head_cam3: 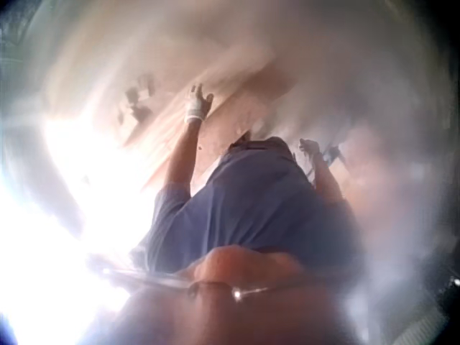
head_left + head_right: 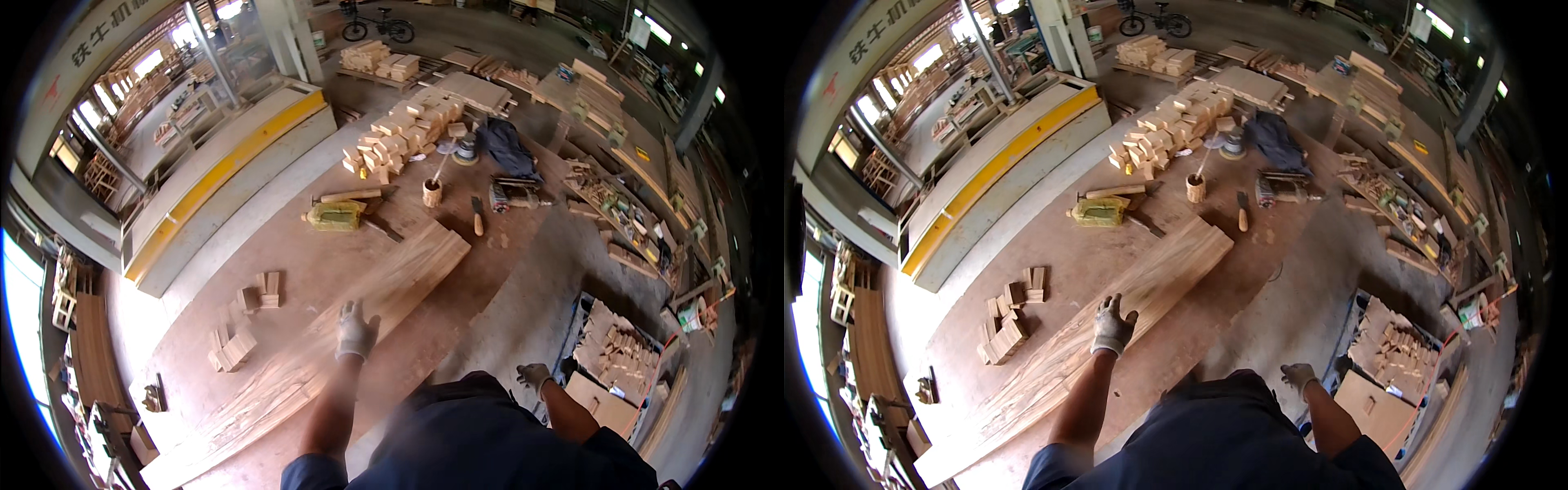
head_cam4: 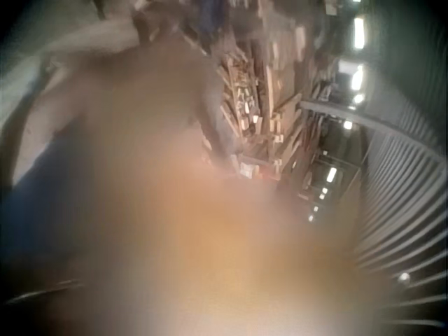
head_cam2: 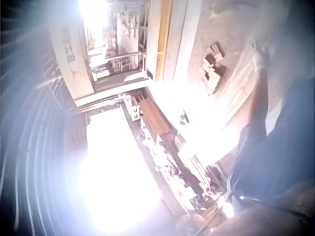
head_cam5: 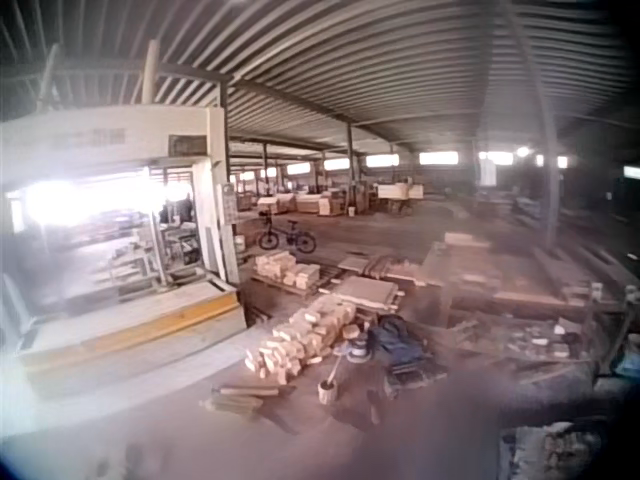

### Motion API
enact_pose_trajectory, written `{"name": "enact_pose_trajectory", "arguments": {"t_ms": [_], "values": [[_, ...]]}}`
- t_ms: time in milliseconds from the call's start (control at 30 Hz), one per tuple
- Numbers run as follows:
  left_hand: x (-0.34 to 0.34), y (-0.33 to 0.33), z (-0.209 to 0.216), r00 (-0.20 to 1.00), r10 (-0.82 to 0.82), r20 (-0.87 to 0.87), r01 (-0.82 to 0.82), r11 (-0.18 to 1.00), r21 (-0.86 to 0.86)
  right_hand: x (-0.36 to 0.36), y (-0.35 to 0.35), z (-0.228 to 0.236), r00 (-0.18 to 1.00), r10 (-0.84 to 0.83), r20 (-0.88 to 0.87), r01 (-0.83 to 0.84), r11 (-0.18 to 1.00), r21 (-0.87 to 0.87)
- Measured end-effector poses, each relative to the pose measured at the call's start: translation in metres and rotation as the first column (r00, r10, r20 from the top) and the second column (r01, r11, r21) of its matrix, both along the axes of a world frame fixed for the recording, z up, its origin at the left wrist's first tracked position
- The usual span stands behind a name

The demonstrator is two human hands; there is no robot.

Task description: The person uses a handheld power sander to smooth the edges of small wooden blocks in a workshop. They then move to a workbench, pick up a small wooden block, and apply glue to it using a brush.

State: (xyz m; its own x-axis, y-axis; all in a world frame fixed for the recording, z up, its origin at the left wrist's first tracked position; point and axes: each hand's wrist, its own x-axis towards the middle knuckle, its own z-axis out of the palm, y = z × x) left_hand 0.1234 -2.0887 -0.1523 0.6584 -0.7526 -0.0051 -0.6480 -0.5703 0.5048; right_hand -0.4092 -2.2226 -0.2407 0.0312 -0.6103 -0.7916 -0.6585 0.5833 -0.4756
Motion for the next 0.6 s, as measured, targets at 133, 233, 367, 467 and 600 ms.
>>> {"name": "enact_pose_trajectory", "arguments": {"t_ms": [133, 233, 367, 467, 600], "values": [[0.028, 0.003, 0.003, 0.995, 0.079, 0.055, -0.087, 0.983, 0.165, 0.062, -0.056, 0.026, 0.985, 0.174, 0.016, -0.164, 0.952, -0.259], [0.03, 0.022, -0.025, 0.985, 0.11, 0.131, -0.126, 0.984, 0.122, 0.113, -0.104, 0.05, 0.923, 0.36, -0.136, -0.383, 0.818, -0.429], [0.023, -0.003, 0.025, 0.994, 0.06, -0.086, -0.041, 0.976, 0.213, 0.157, -0.152, 0.052, 0.916, 0.402, -0.002, -0.326, 0.741, -0.588], [0.025, 0.008, -0.003, 0.994, 0.108, -0.009, -0.104, 0.974, 0.203, 0.214, -0.185, 0.085, 0.857, 0.491, -0.158, -0.45, 0.562, -0.694], [0.011, -0.002, -0.011, 0.966, 0.252, 0.059, -0.259, 0.939, 0.226, 0.244, -0.244, 0.085, 0.766, 0.583, -0.271, -0.575, 0.433, -0.694]]}}
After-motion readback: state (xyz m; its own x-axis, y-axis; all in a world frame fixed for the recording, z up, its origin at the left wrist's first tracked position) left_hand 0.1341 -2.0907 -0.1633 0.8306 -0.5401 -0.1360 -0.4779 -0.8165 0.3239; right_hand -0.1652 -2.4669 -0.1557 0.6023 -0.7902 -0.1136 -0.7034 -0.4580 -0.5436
